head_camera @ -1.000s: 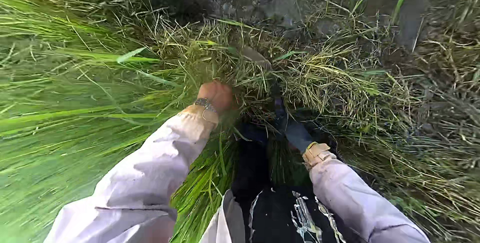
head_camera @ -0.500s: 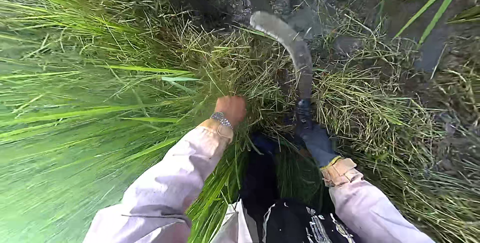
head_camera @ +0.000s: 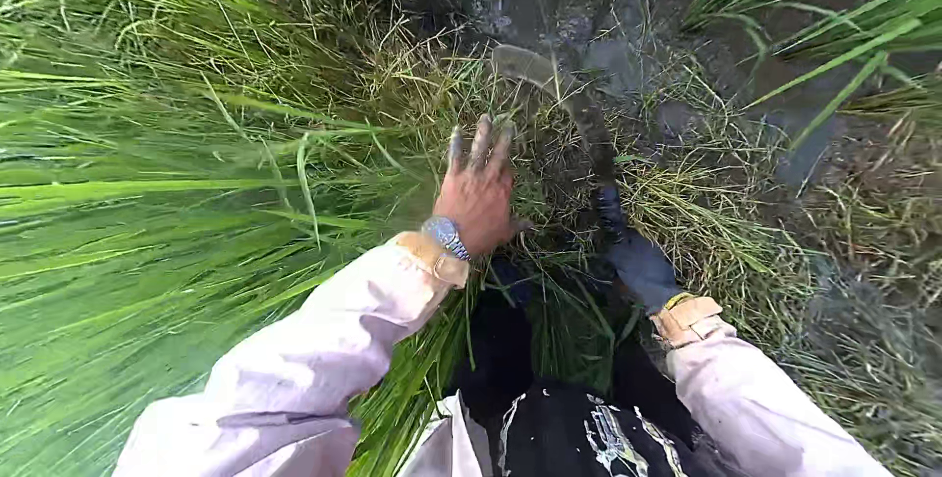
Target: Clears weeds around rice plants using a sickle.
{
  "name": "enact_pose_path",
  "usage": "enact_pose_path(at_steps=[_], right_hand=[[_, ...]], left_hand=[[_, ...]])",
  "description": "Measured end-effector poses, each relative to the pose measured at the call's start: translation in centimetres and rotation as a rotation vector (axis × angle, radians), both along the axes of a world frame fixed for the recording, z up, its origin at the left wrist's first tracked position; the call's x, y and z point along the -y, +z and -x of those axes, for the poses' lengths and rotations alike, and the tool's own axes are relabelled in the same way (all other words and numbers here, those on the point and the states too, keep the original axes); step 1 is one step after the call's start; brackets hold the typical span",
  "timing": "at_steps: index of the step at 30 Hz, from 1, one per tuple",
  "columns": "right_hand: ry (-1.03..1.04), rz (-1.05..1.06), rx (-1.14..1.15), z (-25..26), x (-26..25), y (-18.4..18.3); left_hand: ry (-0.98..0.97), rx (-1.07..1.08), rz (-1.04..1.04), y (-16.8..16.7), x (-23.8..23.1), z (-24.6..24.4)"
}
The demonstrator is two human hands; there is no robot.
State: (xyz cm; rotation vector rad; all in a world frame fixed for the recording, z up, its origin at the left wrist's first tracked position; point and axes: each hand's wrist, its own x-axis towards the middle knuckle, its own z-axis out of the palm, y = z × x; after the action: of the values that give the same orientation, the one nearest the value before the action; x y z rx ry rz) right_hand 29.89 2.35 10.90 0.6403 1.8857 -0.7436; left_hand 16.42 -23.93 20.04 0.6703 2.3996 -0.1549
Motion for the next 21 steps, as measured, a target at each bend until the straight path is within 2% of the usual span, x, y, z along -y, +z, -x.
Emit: enact_pose_path(at_steps=[2, 3, 4, 6, 7, 9, 11, 12, 13, 15, 16, 18, 21], right_hand=[[-0.102, -0.032, -0.074, 2.1, 0.0, 1.0], [-0.115, -0.043, -0.111, 3.5, 0.3, 1.6], [-0.113, -0.045, -0.145, 4.8, 0.8, 2.6], [-0.136, -0.025, -0.246, 7.2, 2.5, 4.9], [-0.181, 0.033, -0.32, 8.4, 3.5, 6.4], [-0.297, 0.272, -0.459, 10.7, 5.9, 9.0], [-0.355, 0.457, -0.509, 11.8, 7.9, 9.2], [-0.295, 0.413, -0.469, 11.3, 8.2, 8.1], [-0.152, 0.29, -0.39, 9.9, 7.7, 5.9], [0.282, 0.018, -0.114, 6.7, 5.0, 1.2], [0.418, -0.049, 0.011, 5.6, 3.9, 0.2], [0.482, -0.076, 0.115, 7.6, 5.2, 1.6], [0.283, -0.028, -0.08, 9.8, 8.9, 7.3]], left_hand=[[0.021, -0.029, -0.037, -2.9, -0.1, 3.6], [0.123, -0.018, -0.008, -5.1, 1.1, 4.8], [0.289, 0.014, 0.051, -7.6, 3.2, 4.8], [0.731, 0.174, 0.122, -11.6, 7.5, 1.6], [0.948, 0.284, 0.082, -12.7, 8.7, -0.8], [1.183, 0.438, -0.033, -13.0, 8.6, -4.6], [1.201, 0.497, -0.093, -12.8, 8.0, -5.9], [1.175, 0.496, -0.099, -12.8, 8.0, -6.1], [1.146, 0.488, -0.096, -12.9, 8.1, -6.2], [1.086, 0.494, -0.066, -12.6, 8.5, -6.4], [1.069, 0.501, -0.057, -12.3, 8.4, -6.7], [1.113, 0.492, -0.05, -11.6, 8.4, -6.4], [1.193, 0.538, -0.037, -10.9, 6.3, -8.4]])
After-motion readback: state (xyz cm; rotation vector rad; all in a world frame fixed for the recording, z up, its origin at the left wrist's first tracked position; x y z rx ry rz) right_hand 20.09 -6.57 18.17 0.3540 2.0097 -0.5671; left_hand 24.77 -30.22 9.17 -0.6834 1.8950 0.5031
